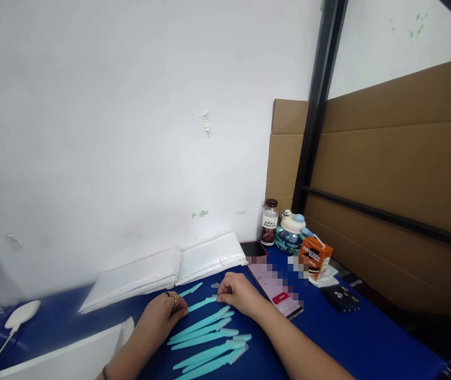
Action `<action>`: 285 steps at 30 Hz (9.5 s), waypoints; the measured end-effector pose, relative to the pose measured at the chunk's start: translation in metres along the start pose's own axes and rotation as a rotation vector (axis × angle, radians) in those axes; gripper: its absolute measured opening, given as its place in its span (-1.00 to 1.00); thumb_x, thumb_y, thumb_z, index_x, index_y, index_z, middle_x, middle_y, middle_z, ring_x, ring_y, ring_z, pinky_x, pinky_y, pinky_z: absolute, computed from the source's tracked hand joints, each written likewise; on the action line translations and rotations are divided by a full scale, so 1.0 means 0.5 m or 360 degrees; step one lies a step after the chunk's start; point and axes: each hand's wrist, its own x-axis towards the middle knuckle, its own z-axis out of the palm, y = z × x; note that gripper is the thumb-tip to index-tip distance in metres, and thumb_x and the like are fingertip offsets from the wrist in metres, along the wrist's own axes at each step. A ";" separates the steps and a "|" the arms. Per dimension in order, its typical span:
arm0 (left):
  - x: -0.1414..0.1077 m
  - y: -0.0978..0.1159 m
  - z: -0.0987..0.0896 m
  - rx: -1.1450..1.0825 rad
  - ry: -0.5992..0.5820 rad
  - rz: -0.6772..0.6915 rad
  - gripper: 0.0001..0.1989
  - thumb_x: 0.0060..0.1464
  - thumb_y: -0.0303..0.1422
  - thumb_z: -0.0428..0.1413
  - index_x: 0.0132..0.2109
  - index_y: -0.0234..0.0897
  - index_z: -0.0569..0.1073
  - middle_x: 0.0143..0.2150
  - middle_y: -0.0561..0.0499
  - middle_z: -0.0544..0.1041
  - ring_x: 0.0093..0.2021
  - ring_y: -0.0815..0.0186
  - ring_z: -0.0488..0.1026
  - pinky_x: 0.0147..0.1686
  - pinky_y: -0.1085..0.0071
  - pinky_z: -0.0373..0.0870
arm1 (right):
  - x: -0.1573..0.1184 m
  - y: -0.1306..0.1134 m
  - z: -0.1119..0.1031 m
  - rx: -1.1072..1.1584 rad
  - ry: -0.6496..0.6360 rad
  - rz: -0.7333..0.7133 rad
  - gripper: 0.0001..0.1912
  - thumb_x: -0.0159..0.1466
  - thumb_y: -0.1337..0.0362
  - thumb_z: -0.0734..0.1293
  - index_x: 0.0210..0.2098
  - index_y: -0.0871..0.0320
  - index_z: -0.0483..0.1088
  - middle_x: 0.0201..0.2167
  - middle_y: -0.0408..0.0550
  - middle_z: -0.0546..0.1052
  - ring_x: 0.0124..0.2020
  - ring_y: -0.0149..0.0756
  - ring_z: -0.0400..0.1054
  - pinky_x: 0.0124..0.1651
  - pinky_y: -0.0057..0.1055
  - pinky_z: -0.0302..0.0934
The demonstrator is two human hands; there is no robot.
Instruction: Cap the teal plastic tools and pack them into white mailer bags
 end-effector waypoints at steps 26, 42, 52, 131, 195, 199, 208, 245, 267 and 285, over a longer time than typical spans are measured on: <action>-0.012 0.012 -0.024 0.0313 0.0058 0.0208 -0.78 0.14 -0.40 -0.09 -0.30 -0.25 0.46 -0.28 -0.03 0.47 -0.19 0.26 0.35 -0.16 0.36 0.19 | -0.011 -0.027 -0.051 -0.0255 -0.0099 -0.0098 -0.87 0.06 0.24 0.41 -0.42 0.16 0.51 -0.42 -0.11 0.45 -0.42 -0.39 0.32 -0.38 -0.53 0.14; -0.034 0.040 -0.004 -0.0150 -0.0128 0.0144 -0.81 -0.06 -0.20 0.09 -0.30 -0.19 0.44 -0.36 0.10 0.43 -0.37 0.38 0.32 -0.40 0.50 0.18 | -0.034 -0.065 -0.030 -0.0245 -0.0454 -0.0268 -0.80 0.04 0.20 0.41 -0.36 0.16 0.45 -0.39 -0.16 0.36 -0.40 -0.43 0.25 -0.39 -0.55 0.12; -0.026 0.036 -0.005 -0.0050 -0.0120 0.0183 -0.89 -0.01 -0.32 0.05 -0.33 -0.21 0.43 -0.34 0.09 0.44 -0.33 0.38 0.33 -0.35 0.49 0.19 | -0.033 -0.070 -0.020 -0.0328 -0.0339 -0.0245 -0.86 0.08 0.26 0.39 -0.37 0.16 0.43 -0.37 -0.14 0.38 -0.41 -0.43 0.27 -0.39 -0.55 0.12; -0.018 0.006 0.007 0.0127 0.0273 0.0092 -0.85 0.06 -0.32 0.00 -0.24 -0.17 0.44 -0.25 0.03 0.46 -0.14 0.25 0.33 -0.16 0.34 0.15 | -0.009 -0.087 0.004 -0.0700 0.0015 -0.0237 -0.92 0.17 0.25 0.32 -0.34 0.12 0.40 -0.23 -0.11 0.39 -0.10 -0.26 0.21 -0.05 -0.32 0.02; -0.022 0.008 -0.028 0.0230 0.0079 0.0236 -0.85 0.06 -0.29 0.03 -0.37 -0.23 0.44 -0.35 0.04 0.50 -0.28 0.30 0.40 -0.27 0.42 0.15 | -0.045 -0.089 -0.038 -0.0646 -0.0305 -0.0234 -0.92 0.16 0.42 0.24 -0.40 0.17 0.36 -0.37 -0.09 0.43 -0.31 -0.33 0.31 -0.24 -0.49 0.12; -0.020 -0.020 -0.044 0.0303 0.0054 0.0129 -0.84 0.06 -0.28 0.03 -0.38 -0.22 0.44 -0.40 0.07 0.50 -0.32 0.31 0.40 -0.28 0.42 0.14 | -0.037 -0.069 -0.052 -0.0638 -0.0264 -0.0097 -0.87 0.14 0.45 0.22 -0.42 0.17 0.39 -0.38 -0.07 0.46 -0.34 -0.32 0.32 -0.25 -0.48 0.13; -0.037 0.036 -0.034 0.0079 0.0038 0.0153 -0.78 0.06 -0.17 0.01 -0.31 -0.20 0.44 -0.35 0.05 0.46 -0.33 0.33 0.37 -0.34 0.46 0.16 | -0.061 -0.093 -0.099 -0.0253 -0.0679 0.0038 -0.74 0.00 0.13 0.40 -0.38 0.18 0.46 -0.48 -0.16 0.44 -0.49 -0.43 0.28 -0.47 -0.57 0.11; -0.051 0.054 -0.007 -0.0025 -0.0027 0.0349 -0.74 0.03 -0.13 0.03 -0.23 -0.15 0.48 -0.26 0.05 0.50 -0.24 0.30 0.39 -0.26 0.46 0.20 | -0.062 -0.085 -0.058 -0.0257 -0.0601 0.0040 -0.89 0.01 0.33 0.38 -0.44 0.19 0.38 -0.47 -0.17 0.38 -0.48 -0.46 0.23 -0.46 -0.58 0.05; -0.069 0.069 -0.030 -0.0106 -0.0244 0.0349 -0.67 -0.15 -0.04 0.16 -0.29 -0.15 0.46 -0.36 0.12 0.45 -0.39 0.38 0.33 -0.46 0.50 0.12 | -0.077 -0.092 -0.069 -0.0268 -0.0979 -0.0079 -0.68 -0.20 0.21 0.48 -0.44 0.17 0.44 -0.57 -0.26 0.37 -0.58 -0.49 0.20 -0.55 -0.59 0.03; -0.065 0.059 -0.030 -0.0107 -0.0142 0.0261 -0.82 0.09 -0.37 -0.13 -0.34 -0.24 0.36 -0.32 0.02 0.45 -0.31 0.34 0.35 -0.30 0.48 0.21 | -0.049 -0.087 -0.097 -0.0484 -0.0129 -0.0038 -0.86 0.14 0.38 0.23 -0.40 0.17 0.44 -0.41 -0.09 0.49 -0.39 -0.35 0.33 -0.33 -0.50 0.13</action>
